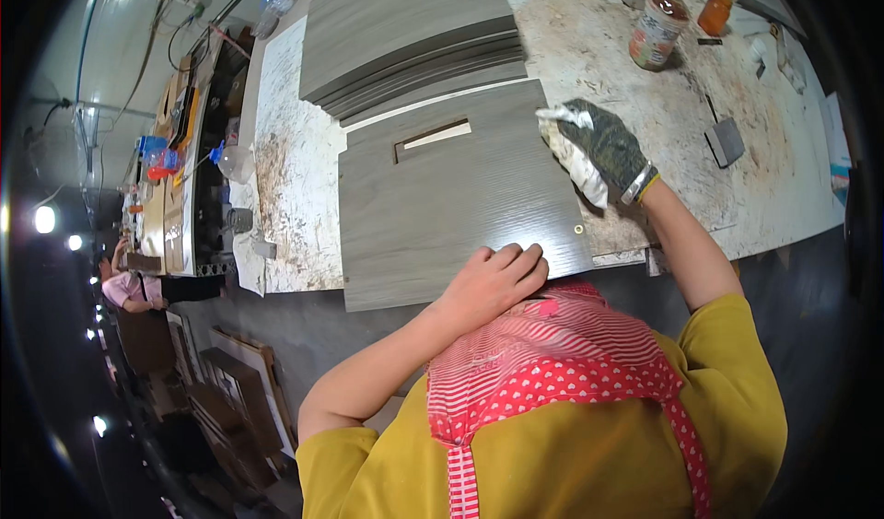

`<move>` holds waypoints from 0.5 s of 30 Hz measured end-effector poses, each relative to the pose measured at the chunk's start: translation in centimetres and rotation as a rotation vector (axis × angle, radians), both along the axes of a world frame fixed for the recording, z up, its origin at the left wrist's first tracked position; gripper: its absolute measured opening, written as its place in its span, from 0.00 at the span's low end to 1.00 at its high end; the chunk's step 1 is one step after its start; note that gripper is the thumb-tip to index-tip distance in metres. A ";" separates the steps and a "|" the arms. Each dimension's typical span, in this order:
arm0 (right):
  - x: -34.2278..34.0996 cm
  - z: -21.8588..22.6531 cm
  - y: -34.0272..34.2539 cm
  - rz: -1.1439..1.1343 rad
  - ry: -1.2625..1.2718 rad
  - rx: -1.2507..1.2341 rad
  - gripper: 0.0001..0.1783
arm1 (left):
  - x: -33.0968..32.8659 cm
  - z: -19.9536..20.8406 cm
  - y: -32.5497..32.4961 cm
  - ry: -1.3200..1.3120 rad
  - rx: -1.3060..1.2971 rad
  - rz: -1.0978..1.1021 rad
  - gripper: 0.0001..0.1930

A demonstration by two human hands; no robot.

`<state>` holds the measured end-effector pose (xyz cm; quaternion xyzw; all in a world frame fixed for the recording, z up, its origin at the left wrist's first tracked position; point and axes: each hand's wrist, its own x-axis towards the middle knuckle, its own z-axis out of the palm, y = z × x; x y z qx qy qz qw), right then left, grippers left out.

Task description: The person applies liquid from a bottle onto a cloth and wipes grooved wooden boards and panels with cutouts one by one with the cloth.

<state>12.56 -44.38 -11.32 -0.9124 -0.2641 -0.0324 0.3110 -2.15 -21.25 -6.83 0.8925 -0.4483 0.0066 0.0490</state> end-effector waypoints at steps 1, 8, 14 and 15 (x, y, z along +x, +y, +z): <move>-0.3 0.3 0.1 -0.027 0.144 -0.005 0.20 | 0.1 -0.5 0.2 0.028 0.012 -0.039 0.19; -2.8 0.6 -1.3 -0.108 0.023 -0.061 0.19 | 3.9 -2.2 9.4 0.117 -0.149 0.593 0.33; -3.9 3.9 0.1 -0.228 0.109 0.378 0.15 | 4.4 -9.3 19.7 0.027 -0.231 1.166 0.34; -3.7 4.9 0.8 -0.234 0.242 0.797 0.15 | 4.9 -9.1 19.4 0.036 -0.235 1.163 0.34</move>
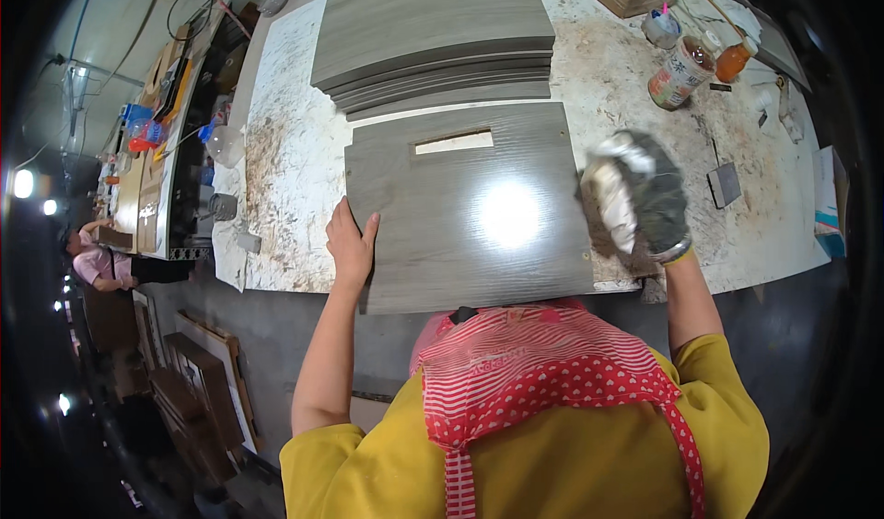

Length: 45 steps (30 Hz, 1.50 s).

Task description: The person applies liquid from a bottle onto a cloth and wipes grooved wooden boards and panels with cutouts one by one with the cloth.

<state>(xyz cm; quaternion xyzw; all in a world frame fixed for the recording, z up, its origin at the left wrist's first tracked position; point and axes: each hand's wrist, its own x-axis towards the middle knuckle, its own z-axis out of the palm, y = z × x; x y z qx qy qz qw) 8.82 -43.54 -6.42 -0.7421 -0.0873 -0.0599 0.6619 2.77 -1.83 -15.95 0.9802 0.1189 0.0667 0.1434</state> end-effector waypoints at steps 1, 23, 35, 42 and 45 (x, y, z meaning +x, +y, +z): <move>-0.1 2.1 0.6 -0.022 -0.114 0.065 0.14 | 0.7 0.2 -0.4 -0.008 -0.023 0.013 0.33; 17.3 -0.9 0.1 0.126 -0.316 -0.972 0.15 | 21.6 10.1 5.3 -0.287 -0.671 -0.015 0.32; 13.6 1.2 5.3 -0.001 0.196 -0.899 0.39 | 20.7 10.7 3.9 -0.006 -0.766 -0.111 0.30; 11.8 4.1 6.0 -0.022 0.229 -0.585 0.29 | 18.5 11.8 4.5 -0.109 -0.828 -0.014 0.24; 6.8 1.7 3.0 0.171 -0.017 -0.505 0.13 | 13.0 11.3 2.3 -0.299 -0.969 0.051 0.25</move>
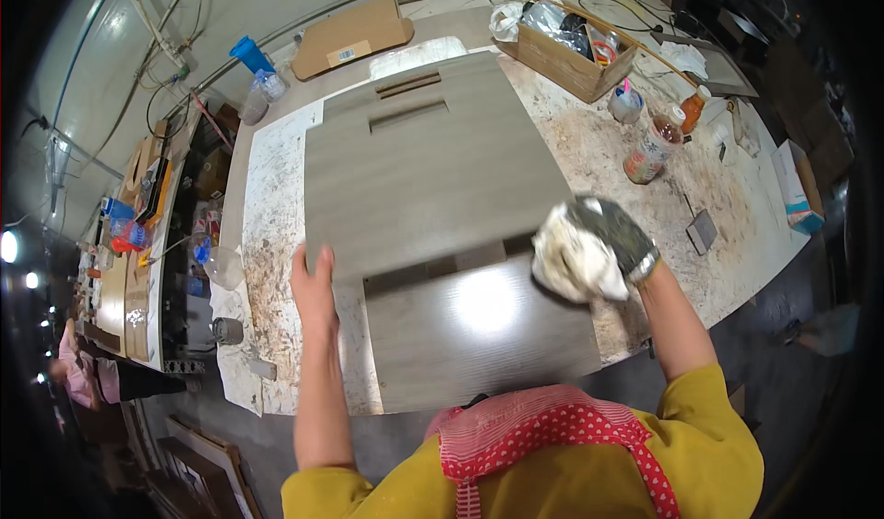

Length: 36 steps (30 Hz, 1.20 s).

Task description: The person applies liquid from a bottle onto a cloth and wipes grooved wooden boards and panels with cutouts one by one with the cloth.

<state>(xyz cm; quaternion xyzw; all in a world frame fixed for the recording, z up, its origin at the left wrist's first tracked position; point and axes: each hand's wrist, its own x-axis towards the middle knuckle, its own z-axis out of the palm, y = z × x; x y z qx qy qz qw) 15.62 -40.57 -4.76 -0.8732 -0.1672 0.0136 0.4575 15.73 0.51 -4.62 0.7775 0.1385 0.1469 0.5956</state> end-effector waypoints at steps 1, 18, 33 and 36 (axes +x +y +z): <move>-1.5 -2.3 -1.6 -0.030 0.095 0.118 0.15 | -1.8 -0.9 -0.4 -0.035 -0.052 0.010 0.26; -13.4 3.9 -8.6 -0.285 -0.461 -0.775 0.16 | -11.3 -0.9 -4.7 0.304 -0.783 -0.394 0.24; 0.8 -3.8 14.6 0.337 -0.636 -0.485 0.14 | -14.2 -7.1 -5.2 0.557 -1.071 -0.372 0.24; -1.7 -1.8 20.6 0.203 -0.547 -0.368 0.14 | -14.5 -8.2 -4.7 0.511 -1.045 -0.396 0.23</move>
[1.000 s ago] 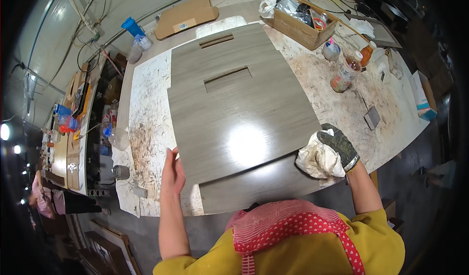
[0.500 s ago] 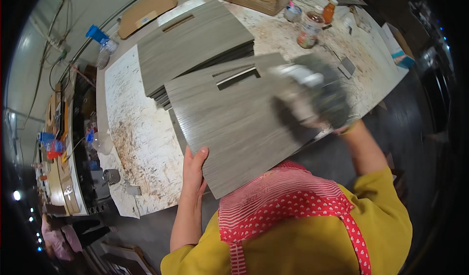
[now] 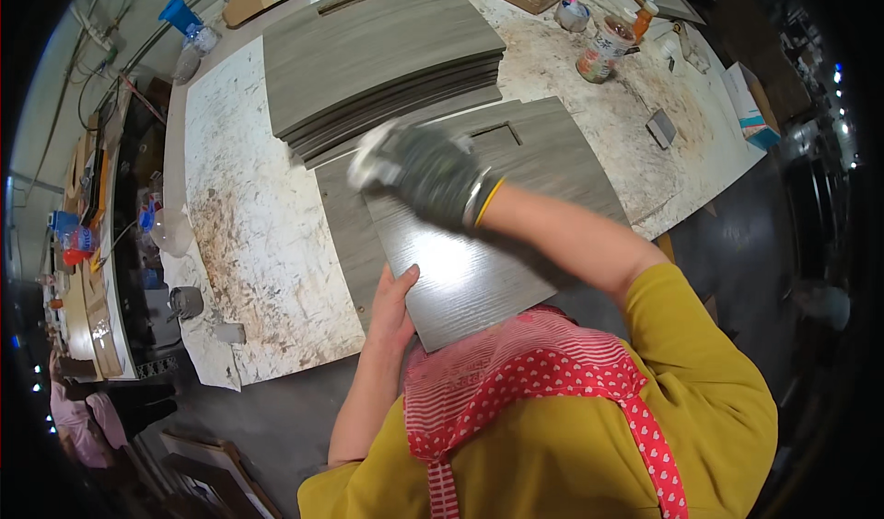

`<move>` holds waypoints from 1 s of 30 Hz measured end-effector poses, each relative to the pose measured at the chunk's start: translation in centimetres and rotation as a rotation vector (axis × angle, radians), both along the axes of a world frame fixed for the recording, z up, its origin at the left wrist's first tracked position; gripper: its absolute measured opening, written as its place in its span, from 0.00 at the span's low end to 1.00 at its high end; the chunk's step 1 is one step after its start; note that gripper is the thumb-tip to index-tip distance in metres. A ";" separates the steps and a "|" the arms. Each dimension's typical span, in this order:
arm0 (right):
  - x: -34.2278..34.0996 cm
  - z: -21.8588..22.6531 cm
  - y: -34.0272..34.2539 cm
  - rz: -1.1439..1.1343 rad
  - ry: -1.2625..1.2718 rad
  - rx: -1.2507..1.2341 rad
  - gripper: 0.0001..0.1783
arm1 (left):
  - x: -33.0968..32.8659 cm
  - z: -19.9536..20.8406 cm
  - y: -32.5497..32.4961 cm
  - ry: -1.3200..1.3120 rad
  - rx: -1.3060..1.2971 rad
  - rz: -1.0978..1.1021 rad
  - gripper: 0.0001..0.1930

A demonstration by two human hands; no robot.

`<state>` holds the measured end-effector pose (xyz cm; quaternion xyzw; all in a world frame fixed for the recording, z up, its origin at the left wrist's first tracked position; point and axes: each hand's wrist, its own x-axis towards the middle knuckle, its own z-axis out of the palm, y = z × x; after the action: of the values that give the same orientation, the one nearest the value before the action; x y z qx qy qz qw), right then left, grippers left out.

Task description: The person applies liquid from a bottle onto a cloth and wipes grooved wooden boards and panels with cutouts one by one with the cloth.

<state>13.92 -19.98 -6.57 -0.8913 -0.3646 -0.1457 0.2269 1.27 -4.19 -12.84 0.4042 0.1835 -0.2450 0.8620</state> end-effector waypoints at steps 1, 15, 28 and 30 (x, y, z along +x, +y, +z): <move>-1.2 -1.7 2.0 0.099 -0.262 -0.026 0.14 | 0.0 -0.5 0.0 0.003 -0.006 -0.011 0.23; -6.2 -3.7 -0.2 0.190 0.261 -0.052 0.18 | -0.8 -0.5 -0.4 0.066 -0.084 0.067 0.22; -10.2 -6.2 -6.5 0.180 0.741 0.262 0.18 | -0.1 -1.0 -0.4 0.032 0.017 -0.013 0.22; -10.6 -8.5 -9.0 -0.048 0.234 0.079 0.12 | -0.3 0.1 -0.6 0.049 0.040 -0.004 0.23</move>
<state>3.28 -28.95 -15.12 -0.9010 -0.3084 -0.0603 0.2991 0.93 -4.76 -12.79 0.4155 0.2085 -0.2530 0.8484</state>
